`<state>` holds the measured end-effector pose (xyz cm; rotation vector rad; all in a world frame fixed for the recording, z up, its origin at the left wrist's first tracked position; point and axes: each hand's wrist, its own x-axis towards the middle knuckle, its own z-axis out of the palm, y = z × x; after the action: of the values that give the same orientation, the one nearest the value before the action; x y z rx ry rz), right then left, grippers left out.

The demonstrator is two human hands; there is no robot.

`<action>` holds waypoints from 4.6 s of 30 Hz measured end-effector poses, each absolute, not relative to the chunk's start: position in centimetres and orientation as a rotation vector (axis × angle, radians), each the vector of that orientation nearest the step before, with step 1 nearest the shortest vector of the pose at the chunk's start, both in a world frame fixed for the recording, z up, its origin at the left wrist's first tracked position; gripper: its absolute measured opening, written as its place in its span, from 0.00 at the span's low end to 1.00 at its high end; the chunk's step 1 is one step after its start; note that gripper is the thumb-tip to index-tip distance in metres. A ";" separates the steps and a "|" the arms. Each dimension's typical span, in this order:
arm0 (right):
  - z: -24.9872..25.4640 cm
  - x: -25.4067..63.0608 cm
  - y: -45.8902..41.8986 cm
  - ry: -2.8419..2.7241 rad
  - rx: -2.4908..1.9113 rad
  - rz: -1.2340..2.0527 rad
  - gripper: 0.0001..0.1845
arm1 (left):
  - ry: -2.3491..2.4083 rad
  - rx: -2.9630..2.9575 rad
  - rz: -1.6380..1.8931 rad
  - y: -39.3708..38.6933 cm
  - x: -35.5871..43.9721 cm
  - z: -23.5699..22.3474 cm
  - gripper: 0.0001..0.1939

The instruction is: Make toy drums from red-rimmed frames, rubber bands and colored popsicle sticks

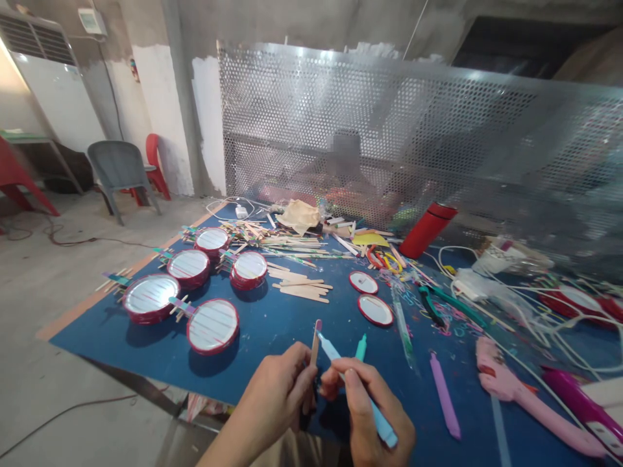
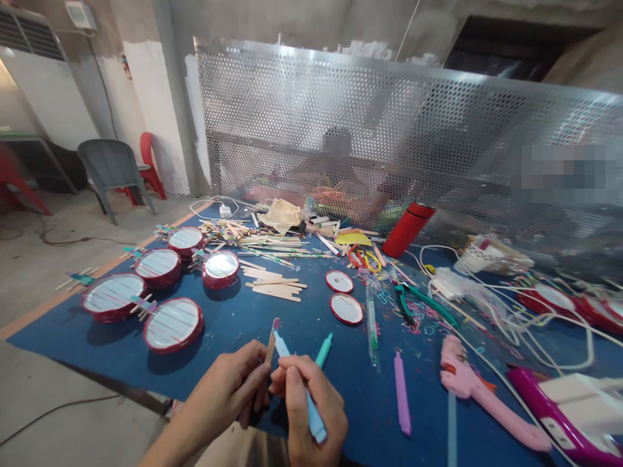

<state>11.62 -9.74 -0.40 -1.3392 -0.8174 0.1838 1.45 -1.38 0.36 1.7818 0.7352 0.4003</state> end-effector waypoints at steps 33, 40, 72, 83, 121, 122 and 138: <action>-0.5 11.4 -9.8 -0.736 -1.383 0.169 0.12 | 0.748 1.802 0.404 -1.5 1.4 0.5 0.09; -0.5 11.5 -9.8 -0.779 -1.357 0.211 0.12 | 0.749 1.792 0.412 -1.4 1.5 0.4 0.10; -0.5 11.2 -9.8 -0.721 -1.360 0.167 0.11 | 0.738 1.795 0.420 -1.5 1.4 0.5 0.09; -0.5 11.5 -9.8 -0.821 -1.344 0.104 0.10 | 0.714 1.760 0.432 -1.4 1.4 0.5 0.10; -2.0 20.6 -13.3 -1.476 -2.302 -0.856 0.24 | 0.685 1.666 0.434 -0.6 1.1 -0.1 0.13; -2.1 20.6 -13.4 -1.474 -2.359 -0.879 0.24 | 0.685 1.681 0.438 -0.6 1.1 -0.2 0.13; 0.4 17.4 -9.0 -1.865 -2.375 -0.736 0.14 | 0.728 2.018 0.533 -0.7 1.2 -0.2 0.12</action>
<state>17.35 -9.02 0.38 -2.3755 -1.8653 -0.7357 1.16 -0.74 -0.18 2.0181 0.7277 0.5333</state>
